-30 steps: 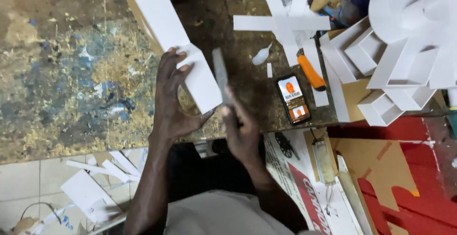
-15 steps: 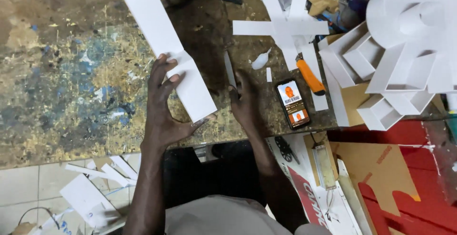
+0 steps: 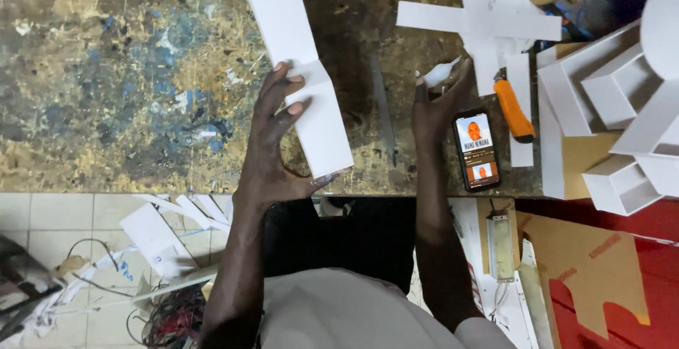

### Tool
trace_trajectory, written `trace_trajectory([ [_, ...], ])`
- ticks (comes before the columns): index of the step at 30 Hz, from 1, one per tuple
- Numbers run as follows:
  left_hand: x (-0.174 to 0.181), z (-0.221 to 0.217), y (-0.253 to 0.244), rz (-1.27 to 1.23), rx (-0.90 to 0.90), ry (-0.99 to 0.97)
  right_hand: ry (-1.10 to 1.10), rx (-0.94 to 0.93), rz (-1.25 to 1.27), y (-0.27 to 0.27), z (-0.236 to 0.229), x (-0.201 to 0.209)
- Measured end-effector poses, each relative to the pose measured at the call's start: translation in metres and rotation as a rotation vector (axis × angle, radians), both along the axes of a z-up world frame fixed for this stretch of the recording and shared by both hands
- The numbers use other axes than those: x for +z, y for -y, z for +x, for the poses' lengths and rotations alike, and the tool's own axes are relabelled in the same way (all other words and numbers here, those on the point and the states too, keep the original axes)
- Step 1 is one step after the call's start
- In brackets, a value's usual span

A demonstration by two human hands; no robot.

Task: The person applies glue to the edges of a white foam letter A, presses the edges together, and uses a utility knife to trim excess material. The person then applies glue to a separate white foam strip and attaches it to the letter A.

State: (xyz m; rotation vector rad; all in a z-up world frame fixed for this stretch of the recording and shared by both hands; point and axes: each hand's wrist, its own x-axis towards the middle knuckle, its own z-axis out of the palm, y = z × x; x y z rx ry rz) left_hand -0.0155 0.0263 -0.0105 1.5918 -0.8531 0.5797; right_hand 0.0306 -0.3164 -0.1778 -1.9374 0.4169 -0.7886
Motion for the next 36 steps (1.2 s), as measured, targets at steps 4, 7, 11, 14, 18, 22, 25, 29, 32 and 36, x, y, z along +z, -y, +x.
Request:
trace_trajectory([
  [4, -0.002, -0.002, -0.004, 0.016, 0.019, 0.000, 0.013, 0.043, 0.026, 0.029, 0.030, -0.052],
  [7, 0.001, -0.002, -0.006, -0.025, -0.001, -0.024, 0.078, 0.102, -0.038, 0.014, 0.021, -0.011],
  [11, -0.002, -0.004, -0.005, -0.034, 0.011, -0.031, 0.125, 0.296, -0.025, -0.013, -0.025, 0.074],
  [14, -0.002, -0.004, -0.001, -0.056, 0.028, -0.021, 0.121, 0.331, 0.058, -0.043, -0.079, 0.156],
  [18, -0.009, -0.002, 0.007, -0.088, 0.086, -0.001, 0.042, 0.276, -0.090, -0.040, -0.158, 0.188],
  [22, -0.008, -0.006, 0.014, -0.131, 0.090, -0.023, -0.027, 0.226, -0.029, -0.072, -0.192, 0.212],
  [25, -0.004, -0.011, 0.012, -0.013, 0.150, -0.042, -0.011, 0.262, -0.177, -0.106, -0.192, 0.244],
  [29, -0.005, -0.009, 0.013, -0.005, 0.184, -0.029, -0.023, 0.254, -0.221, -0.111, -0.195, 0.245],
  [32, -0.004, -0.009, 0.013, -0.013, 0.190, -0.027, 0.000, 0.273, -0.241, -0.113, -0.193, 0.250],
  [36, -0.002, -0.009, 0.013, -0.013, 0.183, -0.026, 0.047, 0.351, -0.268, -0.120, -0.188, 0.262],
])
